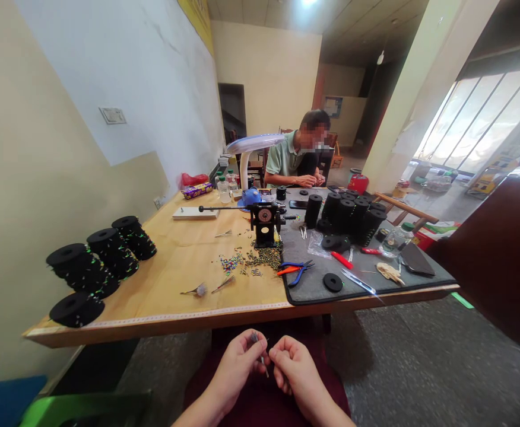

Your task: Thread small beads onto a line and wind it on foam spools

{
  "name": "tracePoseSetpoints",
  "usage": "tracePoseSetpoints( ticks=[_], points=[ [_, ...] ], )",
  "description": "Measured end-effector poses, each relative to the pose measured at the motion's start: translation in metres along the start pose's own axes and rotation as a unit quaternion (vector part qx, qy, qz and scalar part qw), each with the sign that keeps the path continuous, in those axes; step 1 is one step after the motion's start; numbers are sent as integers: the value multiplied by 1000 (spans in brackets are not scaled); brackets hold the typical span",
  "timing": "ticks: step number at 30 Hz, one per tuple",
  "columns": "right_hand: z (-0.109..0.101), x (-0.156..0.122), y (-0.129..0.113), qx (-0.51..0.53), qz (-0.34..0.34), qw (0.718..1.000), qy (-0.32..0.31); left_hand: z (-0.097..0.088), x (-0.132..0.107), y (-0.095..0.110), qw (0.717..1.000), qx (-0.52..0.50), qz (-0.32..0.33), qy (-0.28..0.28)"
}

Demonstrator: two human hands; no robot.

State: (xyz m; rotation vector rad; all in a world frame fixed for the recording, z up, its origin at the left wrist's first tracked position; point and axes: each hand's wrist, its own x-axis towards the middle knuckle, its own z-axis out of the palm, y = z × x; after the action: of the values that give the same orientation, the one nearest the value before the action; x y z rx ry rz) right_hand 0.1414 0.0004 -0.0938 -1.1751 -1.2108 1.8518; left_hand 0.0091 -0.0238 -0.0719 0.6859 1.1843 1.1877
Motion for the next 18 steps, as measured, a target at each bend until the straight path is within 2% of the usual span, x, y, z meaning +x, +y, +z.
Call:
tracePoseSetpoints(
  ticks=[10, 18],
  points=[
    [-1, 3, -4, 17, -3, 1000, 13, -2, 1, -6, 989, 134, 54, -25],
    [-3, 4, -2, 78, -24, 996, 28, 0, 0, -6, 987, 141, 52, -48]
  ],
)
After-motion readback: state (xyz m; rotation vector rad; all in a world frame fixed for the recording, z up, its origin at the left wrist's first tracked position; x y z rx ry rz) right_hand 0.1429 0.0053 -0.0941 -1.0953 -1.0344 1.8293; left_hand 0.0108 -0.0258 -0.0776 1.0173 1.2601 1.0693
